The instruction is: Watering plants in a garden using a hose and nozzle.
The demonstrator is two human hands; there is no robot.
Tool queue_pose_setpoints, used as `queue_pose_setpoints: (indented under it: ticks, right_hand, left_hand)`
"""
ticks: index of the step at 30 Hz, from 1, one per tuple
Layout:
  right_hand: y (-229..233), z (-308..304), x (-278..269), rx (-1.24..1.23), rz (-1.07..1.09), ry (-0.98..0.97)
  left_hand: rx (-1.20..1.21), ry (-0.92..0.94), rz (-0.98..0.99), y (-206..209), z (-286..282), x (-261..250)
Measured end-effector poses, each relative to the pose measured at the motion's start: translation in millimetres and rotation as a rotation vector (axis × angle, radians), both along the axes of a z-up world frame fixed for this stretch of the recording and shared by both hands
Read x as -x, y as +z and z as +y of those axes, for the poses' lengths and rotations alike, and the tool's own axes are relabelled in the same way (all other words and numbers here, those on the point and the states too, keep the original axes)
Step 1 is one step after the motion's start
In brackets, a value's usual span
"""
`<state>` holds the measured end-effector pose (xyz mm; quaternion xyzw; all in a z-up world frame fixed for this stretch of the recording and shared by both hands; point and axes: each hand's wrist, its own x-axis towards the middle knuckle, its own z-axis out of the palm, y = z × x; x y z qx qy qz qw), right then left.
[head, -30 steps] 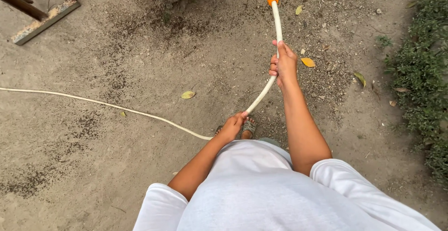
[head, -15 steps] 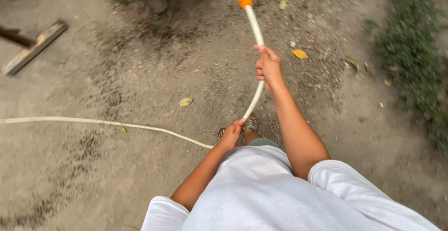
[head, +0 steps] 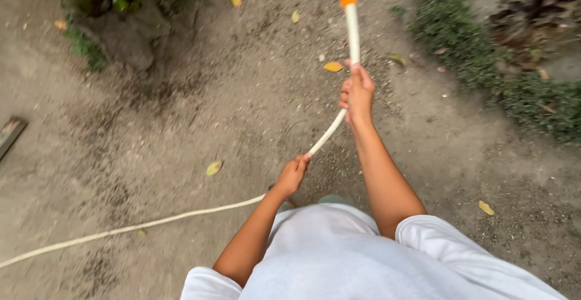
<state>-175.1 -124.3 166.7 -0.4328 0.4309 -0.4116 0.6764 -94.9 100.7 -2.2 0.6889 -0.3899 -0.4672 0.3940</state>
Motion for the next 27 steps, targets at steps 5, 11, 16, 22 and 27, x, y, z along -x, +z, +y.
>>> queue_pose_setpoints:
  ticks: [5, 11, 16, 22, 27]
  right_hand:
    - [55.3, -14.9, 56.6, 0.118, -0.105, -0.195]
    - [57.6, -22.3, 113.4, 0.173, -0.182, -0.154]
    - [44.2, -11.7, 141.0, 0.079, -0.067, -0.108]
    - [77.0, -15.5, 189.5, 0.181, -0.155, -0.113]
    - [69.3, -16.7, 228.1, 0.196, -0.183, -0.053]
  left_hand:
    - [0.190, -0.079, -0.221, 30.4, -51.6, 19.6]
    - [0.083, -0.128, -0.189, 72.3, -51.2, 74.4]
    - [0.060, -0.084, -0.161, 41.4, -27.2, 115.5]
    - [0.135, -0.101, -0.093, 78.2, -45.6, 161.9]
    - [0.170, -0.119, -0.045, 43.2, -49.8, 206.2]
